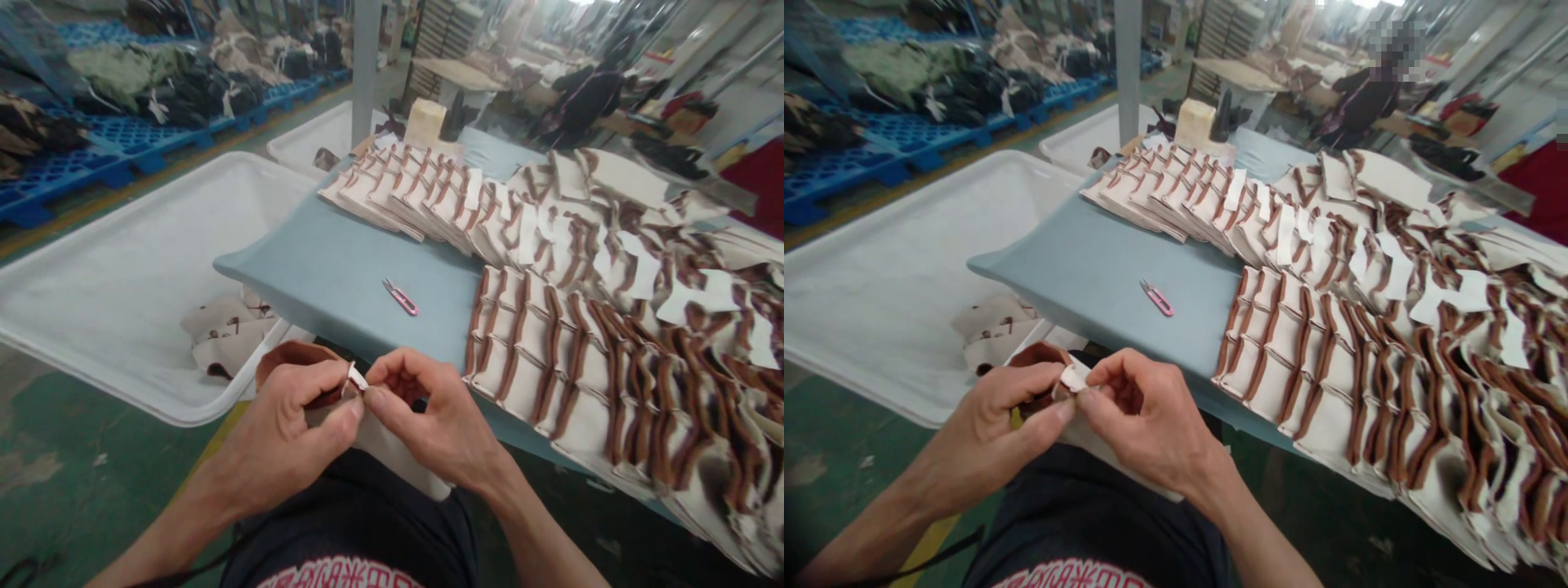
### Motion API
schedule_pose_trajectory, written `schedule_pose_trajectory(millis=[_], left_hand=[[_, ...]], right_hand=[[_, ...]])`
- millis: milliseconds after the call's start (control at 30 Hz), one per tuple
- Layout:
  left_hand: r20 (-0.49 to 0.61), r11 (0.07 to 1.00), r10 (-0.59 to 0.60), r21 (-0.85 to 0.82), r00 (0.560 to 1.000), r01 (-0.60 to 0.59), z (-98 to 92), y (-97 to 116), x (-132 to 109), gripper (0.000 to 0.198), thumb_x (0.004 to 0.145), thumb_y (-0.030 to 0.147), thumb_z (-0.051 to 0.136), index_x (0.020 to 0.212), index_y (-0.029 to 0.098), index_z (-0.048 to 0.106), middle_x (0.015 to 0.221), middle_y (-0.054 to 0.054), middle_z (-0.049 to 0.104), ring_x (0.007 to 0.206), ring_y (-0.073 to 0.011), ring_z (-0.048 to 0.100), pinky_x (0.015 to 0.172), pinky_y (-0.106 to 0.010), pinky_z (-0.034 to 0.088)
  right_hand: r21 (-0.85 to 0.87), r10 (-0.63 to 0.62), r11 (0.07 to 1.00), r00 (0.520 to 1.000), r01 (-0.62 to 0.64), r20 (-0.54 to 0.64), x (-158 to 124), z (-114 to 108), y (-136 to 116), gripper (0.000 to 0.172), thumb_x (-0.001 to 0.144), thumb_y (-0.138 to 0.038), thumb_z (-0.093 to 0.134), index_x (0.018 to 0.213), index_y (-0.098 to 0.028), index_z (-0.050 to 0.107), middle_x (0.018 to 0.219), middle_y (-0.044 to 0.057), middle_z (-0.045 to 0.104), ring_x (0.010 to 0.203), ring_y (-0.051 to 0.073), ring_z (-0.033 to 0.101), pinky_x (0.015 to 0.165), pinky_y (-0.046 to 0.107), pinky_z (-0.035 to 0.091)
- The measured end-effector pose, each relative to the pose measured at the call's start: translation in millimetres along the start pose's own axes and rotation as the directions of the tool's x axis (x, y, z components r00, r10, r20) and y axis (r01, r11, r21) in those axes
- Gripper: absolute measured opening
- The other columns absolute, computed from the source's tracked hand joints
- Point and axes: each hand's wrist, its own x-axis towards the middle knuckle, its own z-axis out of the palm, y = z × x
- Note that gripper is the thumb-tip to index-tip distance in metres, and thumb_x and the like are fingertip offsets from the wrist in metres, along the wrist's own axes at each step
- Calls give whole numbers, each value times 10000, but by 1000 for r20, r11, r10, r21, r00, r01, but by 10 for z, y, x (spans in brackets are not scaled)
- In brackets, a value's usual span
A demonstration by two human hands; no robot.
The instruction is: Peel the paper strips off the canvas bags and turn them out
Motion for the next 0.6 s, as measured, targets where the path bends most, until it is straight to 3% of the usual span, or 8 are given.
schedule_pose_trajectory(millis=[100, 267, 433, 600], left_hand=[[24, 1000, -3, 19, 1000, 2, 13, 31, -13, 290, 929, 382, 593, 697, 211, 631, 668, 8, 570, 694, -183, 543, 584, -272, 386], [15, 993, 49, 111, 999, -50, 47, 52, -53, 285, 940, 327, 558, 682, 212, 594, 681, 5, 601, 696, -177, 555, 599, -285, 376], [19, 969, 128, 209, 992, -129, 96, 66, -91, 299, 979, 281, 515, 685, 223, 529, 683, 9, 613, 730, -182, 605, 607, -288, 371], [45, 977, 115, 177, 992, -121, 103, 114, -82, 262, 977, 283, 514, 737, 217, 596, 751, 3, 669, 752, -188, 611, 640, -301, 394]], right_hand=[[-59, -122, 991, 992, 121, -21, -51, -29, 59, 119, 1001, -268, 716, 930, -183, 761, 722, -12, 732, 589, 115, 631, 541, 201, 498], [-320, -330, 894, 944, 315, 7, -122, -104, 1, 116, 1041, -160, 686, 982, -199, 778, 795, 4, 808, 618, 115, 710, 615, 196, 540], [-421, -334, 852, 942, 311, 21, -207, -124, -105, 134, 1013, -111, 715, 943, -209, 774, 752, -15, 811, 584, 115, 728, 602, 195, 520], [-438, -304, 861, 952, 260, -33, -275, -76, -97, 150, 992, -102, 677, 901, -208, 733, 756, -3, 803, 628, 135, 763, 629, 199, 548]])
